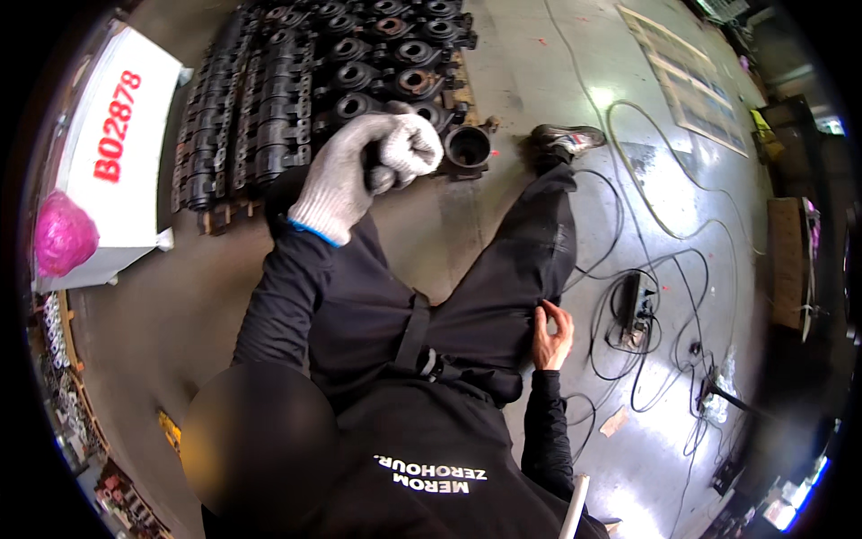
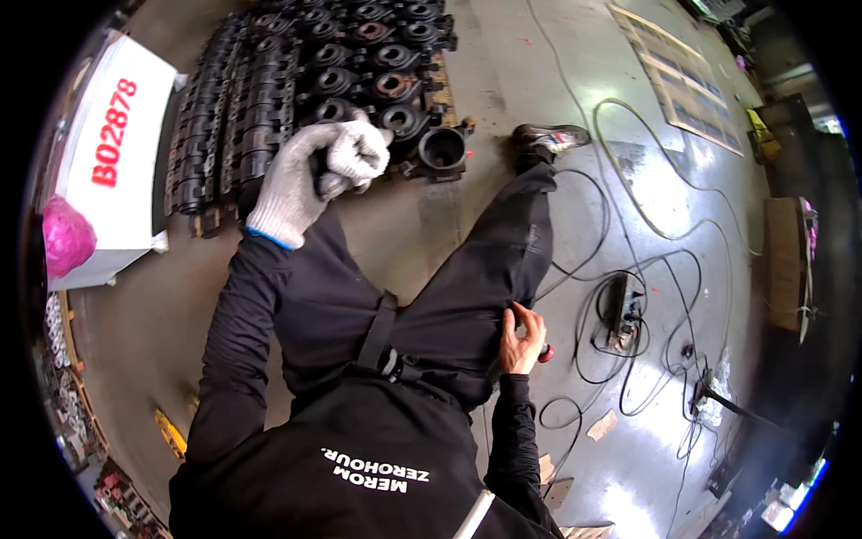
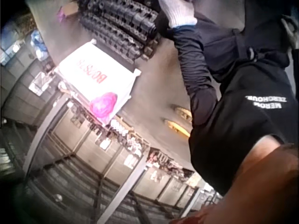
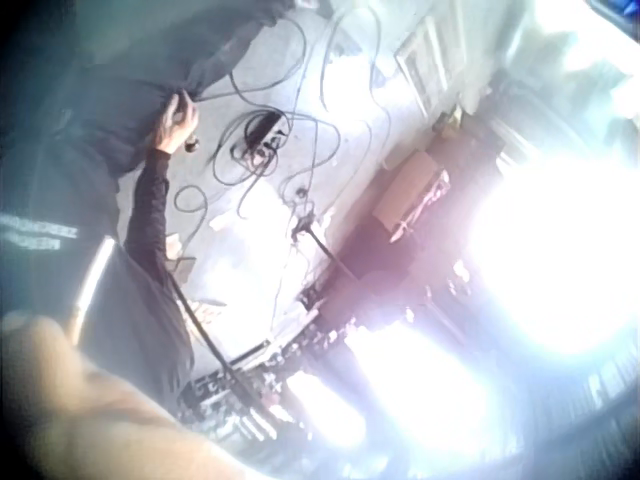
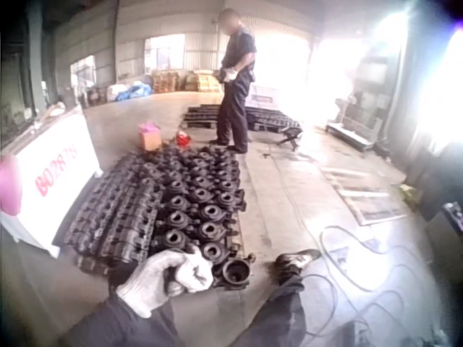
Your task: The person walks to a pallet of metal parts, sits on the floor, and uses a handheld angle grinder to smooth the surfaces of the parts. They handle the parts one at a time, rotating them to grind different areas.
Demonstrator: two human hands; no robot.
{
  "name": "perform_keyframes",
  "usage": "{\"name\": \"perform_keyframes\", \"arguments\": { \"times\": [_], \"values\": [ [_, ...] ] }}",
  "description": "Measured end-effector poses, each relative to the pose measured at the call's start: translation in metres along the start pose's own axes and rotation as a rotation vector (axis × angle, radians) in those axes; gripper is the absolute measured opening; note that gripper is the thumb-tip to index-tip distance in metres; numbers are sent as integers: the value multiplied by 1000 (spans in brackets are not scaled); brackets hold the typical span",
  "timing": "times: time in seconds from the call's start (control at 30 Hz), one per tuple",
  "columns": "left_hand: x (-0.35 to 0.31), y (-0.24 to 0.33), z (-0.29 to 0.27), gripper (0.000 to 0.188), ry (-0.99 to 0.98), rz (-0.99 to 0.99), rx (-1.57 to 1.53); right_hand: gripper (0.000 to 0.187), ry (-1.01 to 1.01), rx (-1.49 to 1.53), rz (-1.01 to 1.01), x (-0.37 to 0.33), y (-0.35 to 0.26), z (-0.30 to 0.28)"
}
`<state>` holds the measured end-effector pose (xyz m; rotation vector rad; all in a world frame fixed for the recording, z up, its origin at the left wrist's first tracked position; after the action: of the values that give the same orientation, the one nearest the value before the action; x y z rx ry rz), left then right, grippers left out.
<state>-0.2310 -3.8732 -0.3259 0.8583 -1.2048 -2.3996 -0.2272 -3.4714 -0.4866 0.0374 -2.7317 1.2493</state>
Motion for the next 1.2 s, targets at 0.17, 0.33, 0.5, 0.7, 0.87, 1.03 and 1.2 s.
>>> {"name": "perform_keyframes", "arguments": {
  "times": [0.17, 0.33, 0.5, 0.7, 0.87, 1.03, 1.2],
  "values": [
    [3, -2, -4, 23, -33, -36, -3, 17, -42, -10, 43, 24, 21, 13],
    [-9, 13, -2, 26, -69, -8, 32, 14, -23, -9, -75, 25, 4, 5],
    [-20, 15, 9, 26, -74, 49, 155, 20, -132, 503, 69, 25, -96, -4],
    [-40, 7, 40, 23, -190, 151, 318, 34, -539, 848, -4, 41, -216, 9],
    [-46, 3, 43, 24, -261, 149, 432, 29, -654, 697, 16, 62, -234, 70],
    [-32, -18, 32, 22, -276, 231, 615, 11, -733, 1086, 594, 91, -214, 121],
    [-12, -57, 24, 28, -383, 720, 701, 25, -483, 1324, 681, 95, -181, 183]
  ]
}}
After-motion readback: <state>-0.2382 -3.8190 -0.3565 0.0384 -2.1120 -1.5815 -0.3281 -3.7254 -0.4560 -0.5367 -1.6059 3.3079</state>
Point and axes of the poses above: each hand's wrist, its own x-axis towards the middle knuckle, its own z-axis out of the palm, y = z × x, the point moved 1 cm from there along x, towards the middle knuckle, and after that the axes turned 10 degrees about y, right-handed, at the moved point
